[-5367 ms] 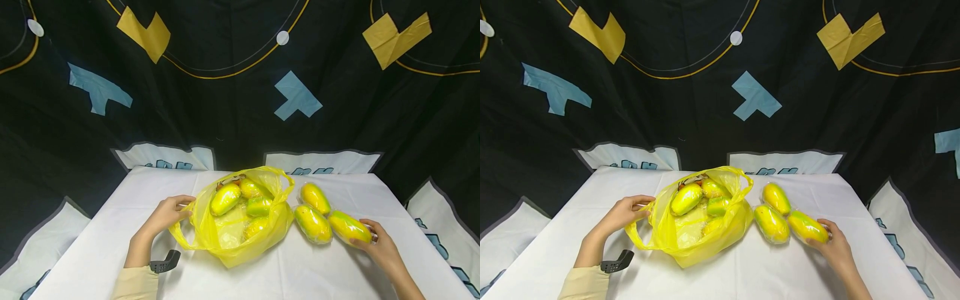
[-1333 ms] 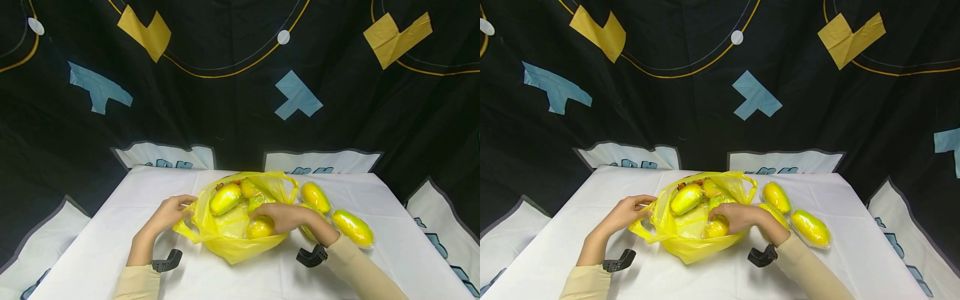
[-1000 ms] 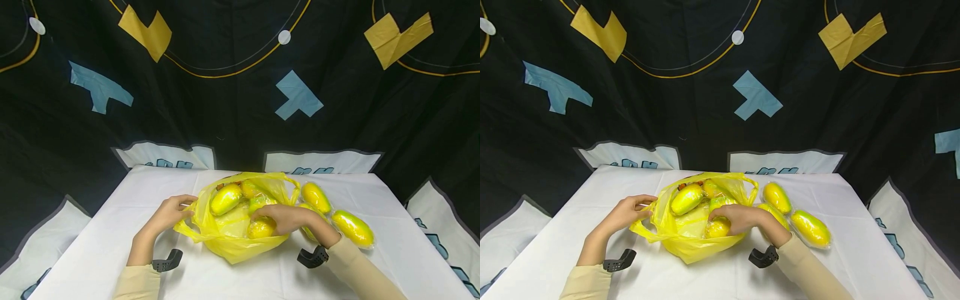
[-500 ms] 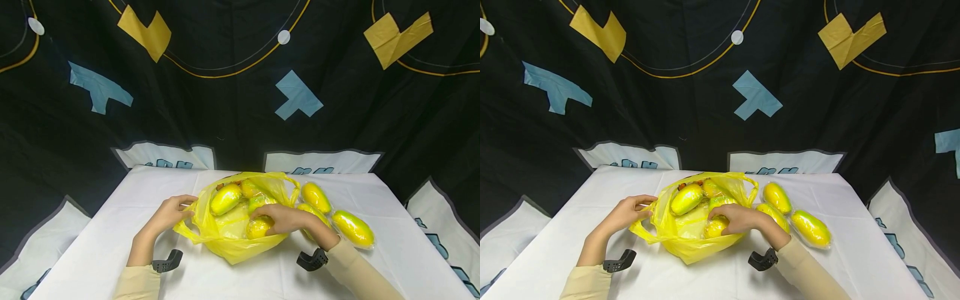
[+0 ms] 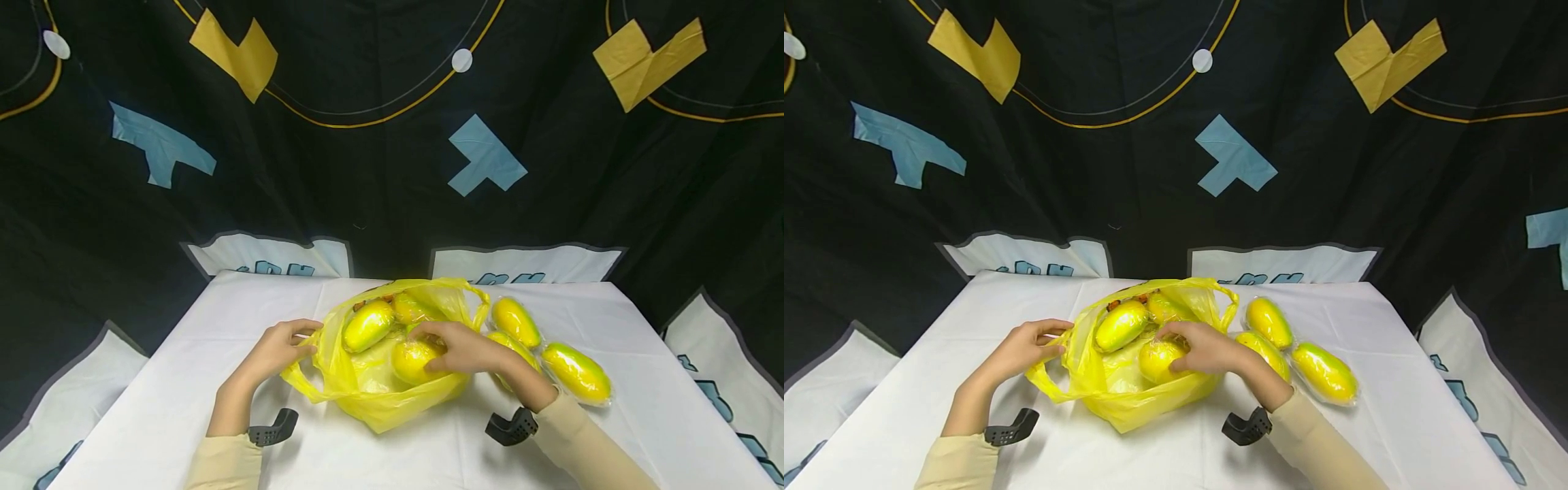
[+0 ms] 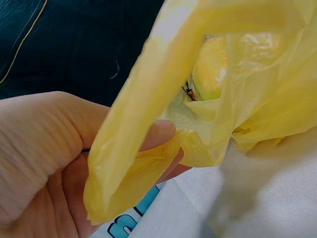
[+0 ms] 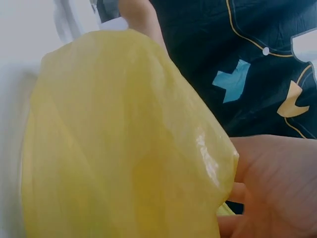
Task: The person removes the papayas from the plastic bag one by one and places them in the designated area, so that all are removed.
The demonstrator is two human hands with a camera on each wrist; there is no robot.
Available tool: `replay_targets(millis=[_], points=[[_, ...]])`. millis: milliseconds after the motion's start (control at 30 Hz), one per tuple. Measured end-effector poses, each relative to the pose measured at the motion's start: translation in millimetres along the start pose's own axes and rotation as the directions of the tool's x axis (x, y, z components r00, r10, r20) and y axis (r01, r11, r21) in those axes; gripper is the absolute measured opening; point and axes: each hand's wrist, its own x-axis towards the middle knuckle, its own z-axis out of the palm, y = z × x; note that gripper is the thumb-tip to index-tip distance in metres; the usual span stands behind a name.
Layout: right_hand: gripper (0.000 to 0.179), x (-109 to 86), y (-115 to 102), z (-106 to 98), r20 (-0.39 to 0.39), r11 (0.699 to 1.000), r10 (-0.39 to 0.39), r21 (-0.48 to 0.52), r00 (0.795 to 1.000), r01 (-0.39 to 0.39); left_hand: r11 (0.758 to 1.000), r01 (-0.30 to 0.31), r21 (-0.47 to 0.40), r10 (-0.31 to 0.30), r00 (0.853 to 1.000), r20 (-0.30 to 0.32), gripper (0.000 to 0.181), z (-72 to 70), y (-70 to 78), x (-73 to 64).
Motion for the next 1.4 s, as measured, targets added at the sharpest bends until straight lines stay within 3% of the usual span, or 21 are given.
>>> replay_targets(millis=[200,433,800,967,1200,1400], points=[[0.048,-1.3,-1.6,-1.7,-0.138,0.990,0.094,0.118,0.986,-0.078,1.000,-0.008,-0.002,0.008,1.000,0.000,0.041,0.3,0.0,-0.1],[0.052,-0.8,-6.3,-5.7,-0.257,0.966,0.193,0.219,0.947,-0.138,1.000,-0.009,-0.001,0.009,1.000,0.001,0.041,0.7,0.0,0.2],[0.051,-7.0,-15.0,-13.8,-0.361,0.936,0.182,0.349,0.915,-0.048,1.000,-0.004,0.000,0.004,1.000,0.003,0.041,1.4,-0.5,0.3],[0.054,-11.9,-21.5,-16.6,-0.398,0.917,0.224,0.394,0.889,-0.055,1.000,-0.007,0.005,0.007,1.000,0.001,0.041,1.7,-1.1,1.1],[0.052,-19.8,-30.3,-19.6,-0.456,0.917,0.235,0.397,0.859,-0.040,1.000,0.003,0.007,-0.003,1.000,0.006,0.041,1.7,-0.4,0.9],[0.052,-27.2,-38.5,-23.0,-0.499,0.904,0.205,0.425,0.842,0.032,1.000,0.011,0.015,-0.011,1.000,0.007,0.041,1.9,-1.4,1.8]])
